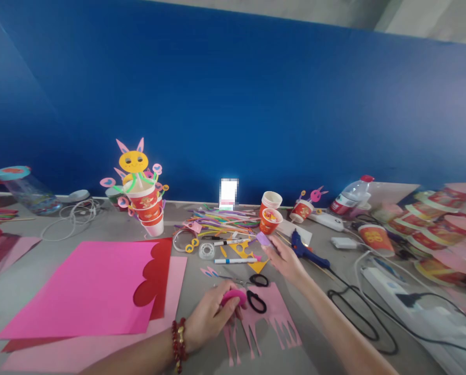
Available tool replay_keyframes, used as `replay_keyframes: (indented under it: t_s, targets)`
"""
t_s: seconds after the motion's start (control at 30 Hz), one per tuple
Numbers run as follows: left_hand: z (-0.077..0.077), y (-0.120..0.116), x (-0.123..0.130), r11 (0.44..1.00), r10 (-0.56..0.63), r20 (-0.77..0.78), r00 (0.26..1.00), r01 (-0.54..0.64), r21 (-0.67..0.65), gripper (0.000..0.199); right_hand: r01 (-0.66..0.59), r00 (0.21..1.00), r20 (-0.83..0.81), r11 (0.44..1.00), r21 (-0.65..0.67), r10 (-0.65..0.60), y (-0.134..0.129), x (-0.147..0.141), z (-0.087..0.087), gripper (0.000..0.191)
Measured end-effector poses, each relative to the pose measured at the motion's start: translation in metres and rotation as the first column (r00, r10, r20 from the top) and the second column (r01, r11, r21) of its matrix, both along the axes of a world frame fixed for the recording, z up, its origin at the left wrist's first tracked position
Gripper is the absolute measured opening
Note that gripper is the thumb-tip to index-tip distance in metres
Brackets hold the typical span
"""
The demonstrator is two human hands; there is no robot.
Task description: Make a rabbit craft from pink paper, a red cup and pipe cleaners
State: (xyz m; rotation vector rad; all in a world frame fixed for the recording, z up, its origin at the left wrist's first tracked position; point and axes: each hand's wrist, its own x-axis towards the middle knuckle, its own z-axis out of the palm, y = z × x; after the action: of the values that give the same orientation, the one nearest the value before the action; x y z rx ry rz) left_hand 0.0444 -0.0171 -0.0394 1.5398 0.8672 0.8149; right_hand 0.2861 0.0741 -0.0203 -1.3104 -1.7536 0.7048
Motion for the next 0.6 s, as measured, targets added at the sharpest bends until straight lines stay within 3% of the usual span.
replay_keyframes:
  t_s: [0.13,0.27,0.37,0.43,0.53,0.6]
  targets:
    - [0.002,0.000,-0.001,0.997,0.019,-0.056,0.998,-0.014,0.076,0.027,-0.039,0.999,0.028,0.999,-0.014,0.040,0.000,0.003,0.001,0.034]
    - [0.014,0.007,-0.008,0.938,0.118,-0.169,0.979,-0.054,0.343,0.019,-0.114,0.991,0.062,0.992,-0.046,0.117,-0.013,-0.003,0.008,0.029]
    - [0.027,0.014,-0.012,0.792,0.184,-0.324,0.928,0.056,0.608,0.016,-0.247,0.964,0.029,0.935,-0.253,0.262,-0.031,-0.014,0.019,0.028]
    - [0.034,0.018,-0.013,0.652,0.206,-0.474,0.856,0.241,0.719,0.015,-0.353,0.930,-0.080,0.812,-0.464,0.358,-0.043,-0.024,0.026,0.037]
    - [0.039,0.021,-0.011,0.449,0.215,-0.620,0.755,0.487,0.749,0.015,-0.450,0.887,-0.208,0.667,-0.594,0.413,-0.054,-0.037,0.035,0.063]
    - [0.038,0.022,-0.008,0.398,0.219,-0.681,0.699,0.573,0.716,0.015,-0.476,0.865,-0.161,0.675,-0.564,0.476,-0.058,-0.043,0.040,0.074]
